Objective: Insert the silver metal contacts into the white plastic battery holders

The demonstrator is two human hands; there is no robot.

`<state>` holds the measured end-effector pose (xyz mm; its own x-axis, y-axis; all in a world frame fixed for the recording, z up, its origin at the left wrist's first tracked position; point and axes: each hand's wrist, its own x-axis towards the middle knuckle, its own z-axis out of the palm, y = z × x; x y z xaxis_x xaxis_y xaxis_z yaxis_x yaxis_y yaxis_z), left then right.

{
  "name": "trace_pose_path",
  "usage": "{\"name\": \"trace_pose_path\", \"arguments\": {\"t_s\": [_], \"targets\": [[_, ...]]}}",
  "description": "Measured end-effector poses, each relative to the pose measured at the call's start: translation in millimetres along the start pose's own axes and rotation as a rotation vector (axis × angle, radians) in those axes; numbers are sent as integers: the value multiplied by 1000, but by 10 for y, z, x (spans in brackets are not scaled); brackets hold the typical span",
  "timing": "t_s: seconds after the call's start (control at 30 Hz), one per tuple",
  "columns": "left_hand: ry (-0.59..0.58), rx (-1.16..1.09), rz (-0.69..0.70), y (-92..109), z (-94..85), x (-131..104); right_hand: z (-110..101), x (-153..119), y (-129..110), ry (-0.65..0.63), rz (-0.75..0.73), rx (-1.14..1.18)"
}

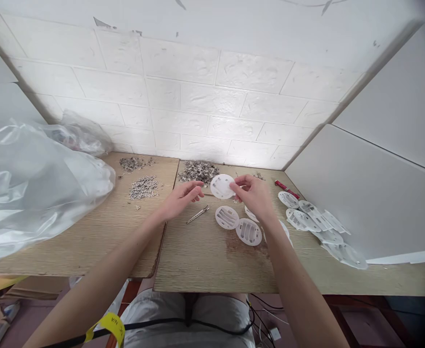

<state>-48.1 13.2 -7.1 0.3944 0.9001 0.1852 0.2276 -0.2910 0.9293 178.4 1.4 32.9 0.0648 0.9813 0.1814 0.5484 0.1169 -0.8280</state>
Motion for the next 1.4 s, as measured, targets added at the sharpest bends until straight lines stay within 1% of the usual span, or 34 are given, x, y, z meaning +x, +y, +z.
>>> {"name": "trace_pose_path", "arguments": {"t_s": [0.07,0.1,0.13,0.17,0.2,0.23,0.3,0.37,0.4,0.47,0.53,0.6,0.73,0.87,0.97,1.07,1.23,1.3,1.4], "targets": [[-59,-217,-20,-5,13,2,150,11,-93,-69,-12,130],[-65,-299,-43,-10,16,7,226,27,-123,-94,-26,164],[-49,-369,-68,-15,15,15,295,51,-140,-103,-46,173],[-6,-438,-91,-19,8,27,354,80,-144,-88,-70,158],[63,-507,-108,-22,-4,40,402,114,-134,-56,-95,122],[160,-577,-122,-22,-20,54,438,148,-113,-12,-120,68],[391,-702,-146,-16,-65,81,485,211,-41,61,-182,-78],[580,-769,-186,-2,-112,99,511,251,46,55,-252,-230],[635,-781,-209,4,-131,104,521,261,86,25,-282,-293],[678,-781,-237,13,-154,105,536,267,149,-23,-309,-376],[667,-757,-242,13,-154,101,548,264,183,-29,-312,-420],[631,-717,-238,7,-138,96,563,259,194,-40,-343,-454],[583,-630,-258,2,-102,95,611,238,187,-163,-458,-499],[586,-602,-277,0,-95,102,634,207,171,-225,-465,-509],[572,-566,-276,-12,-94,100,620,191,173,-217,-418,-519],[543,-515,-242,-24,-80,95,607,187,202,-206,-384,-520],[496,-423,-187,-31,-51,94,611,201,266,-139,-402,-533],[470,-407,-180,-35,-47,94,612,209,273,-146,-399,-527],[447,-388,-186,-33,-46,89,603,209,257,-192,-376,-510]]}}
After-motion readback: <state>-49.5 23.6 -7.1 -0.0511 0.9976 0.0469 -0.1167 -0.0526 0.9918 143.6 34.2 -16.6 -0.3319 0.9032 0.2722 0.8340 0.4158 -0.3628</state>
